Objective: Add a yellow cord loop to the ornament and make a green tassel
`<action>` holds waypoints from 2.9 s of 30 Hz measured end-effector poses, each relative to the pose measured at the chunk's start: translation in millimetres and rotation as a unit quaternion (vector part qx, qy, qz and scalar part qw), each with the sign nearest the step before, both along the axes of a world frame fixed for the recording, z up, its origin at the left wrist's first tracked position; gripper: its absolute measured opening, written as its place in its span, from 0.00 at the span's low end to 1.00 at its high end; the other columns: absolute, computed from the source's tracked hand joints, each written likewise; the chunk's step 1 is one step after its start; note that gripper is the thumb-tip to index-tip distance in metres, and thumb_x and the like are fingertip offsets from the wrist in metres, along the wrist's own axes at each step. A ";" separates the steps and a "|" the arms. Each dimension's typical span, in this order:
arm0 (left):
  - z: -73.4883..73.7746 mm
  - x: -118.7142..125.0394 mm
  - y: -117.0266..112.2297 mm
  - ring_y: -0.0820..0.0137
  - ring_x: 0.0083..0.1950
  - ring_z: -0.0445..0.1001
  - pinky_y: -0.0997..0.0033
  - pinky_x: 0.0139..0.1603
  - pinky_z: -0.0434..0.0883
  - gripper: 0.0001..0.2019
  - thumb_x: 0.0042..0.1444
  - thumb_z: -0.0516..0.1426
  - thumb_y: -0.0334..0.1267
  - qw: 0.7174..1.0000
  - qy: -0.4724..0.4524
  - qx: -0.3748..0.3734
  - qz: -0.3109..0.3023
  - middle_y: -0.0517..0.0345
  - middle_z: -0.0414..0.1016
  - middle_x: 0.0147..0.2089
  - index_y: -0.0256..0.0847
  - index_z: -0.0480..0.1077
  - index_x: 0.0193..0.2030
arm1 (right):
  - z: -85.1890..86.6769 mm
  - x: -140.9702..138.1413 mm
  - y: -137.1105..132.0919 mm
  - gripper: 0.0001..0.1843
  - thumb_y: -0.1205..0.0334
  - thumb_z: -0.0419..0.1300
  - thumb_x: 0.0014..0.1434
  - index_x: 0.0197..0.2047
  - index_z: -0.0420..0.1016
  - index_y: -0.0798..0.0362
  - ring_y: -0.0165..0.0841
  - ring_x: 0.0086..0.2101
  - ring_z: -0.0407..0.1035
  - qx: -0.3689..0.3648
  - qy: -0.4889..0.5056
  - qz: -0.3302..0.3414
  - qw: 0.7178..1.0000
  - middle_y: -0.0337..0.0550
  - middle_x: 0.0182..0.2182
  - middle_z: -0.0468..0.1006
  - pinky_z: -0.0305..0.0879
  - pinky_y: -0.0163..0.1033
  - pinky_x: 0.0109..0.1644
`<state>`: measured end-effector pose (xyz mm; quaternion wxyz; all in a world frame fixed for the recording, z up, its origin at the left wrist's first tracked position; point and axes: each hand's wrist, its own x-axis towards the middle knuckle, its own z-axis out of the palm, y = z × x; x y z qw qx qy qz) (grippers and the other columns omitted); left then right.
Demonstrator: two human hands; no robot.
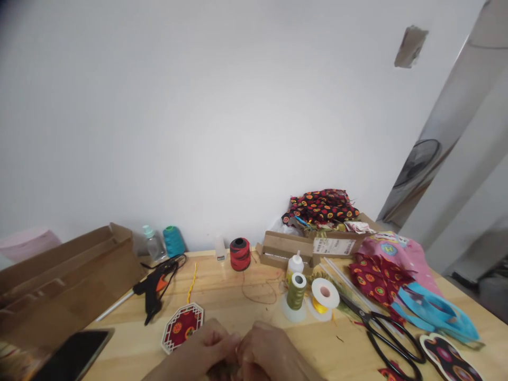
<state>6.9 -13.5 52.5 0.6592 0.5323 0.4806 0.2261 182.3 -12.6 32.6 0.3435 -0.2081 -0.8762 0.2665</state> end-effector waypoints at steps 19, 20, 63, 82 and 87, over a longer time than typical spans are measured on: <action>-29.9 -11.9 9.5 0.59 0.44 0.70 0.60 0.47 0.63 0.22 0.42 0.58 0.48 0.972 -0.155 0.172 0.043 0.47 0.74 0.42 0.38 0.71 0.43 | 9.4 -29.1 24.8 0.06 0.75 0.53 0.43 0.23 0.63 0.54 0.24 0.22 0.53 -0.208 0.023 -0.169 0.963 0.31 0.18 0.58 0.49 0.29 0.25; -27.2 -10.3 10.0 0.60 0.43 0.70 0.61 0.46 0.64 0.20 0.42 0.58 0.46 0.971 -0.157 0.174 0.044 0.47 0.75 0.41 0.37 0.71 0.41 | 11.2 -28.9 24.7 0.07 0.75 0.53 0.43 0.23 0.63 0.54 0.24 0.22 0.53 -0.206 0.021 -0.166 0.964 0.31 0.18 0.59 0.48 0.28 0.25; 27.4 37.7 15.3 0.74 0.29 0.58 0.74 0.32 0.55 0.18 0.54 0.46 0.48 0.967 -0.225 0.115 0.009 0.58 0.62 0.26 0.35 0.65 0.25 | 109.6 16.5 43.0 0.05 0.72 0.54 0.48 0.24 0.64 0.54 0.23 0.22 0.54 -0.064 -0.106 -0.145 0.982 0.31 0.19 0.61 0.49 0.28 0.24; 32.8 33.0 43.2 0.64 0.47 0.64 0.65 0.50 0.56 0.23 0.53 0.44 0.51 0.950 -0.289 0.108 -0.055 0.49 0.69 0.44 0.37 0.68 0.45 | 110.2 29.4 53.2 0.06 0.74 0.52 0.47 0.25 0.62 0.54 0.23 0.22 0.55 -0.071 -0.096 -0.118 0.986 0.31 0.20 0.63 0.52 0.28 0.26; 51.9 28.5 44.6 0.63 0.44 0.66 0.64 0.49 0.57 0.20 0.51 0.50 0.48 0.964 -0.208 0.148 -0.073 0.49 0.72 0.40 0.36 0.70 0.42 | 122.7 25.1 53.7 0.07 0.75 0.52 0.47 0.25 0.63 0.54 0.23 0.23 0.57 -0.042 -0.126 -0.089 0.987 0.32 0.21 0.64 0.52 0.27 0.27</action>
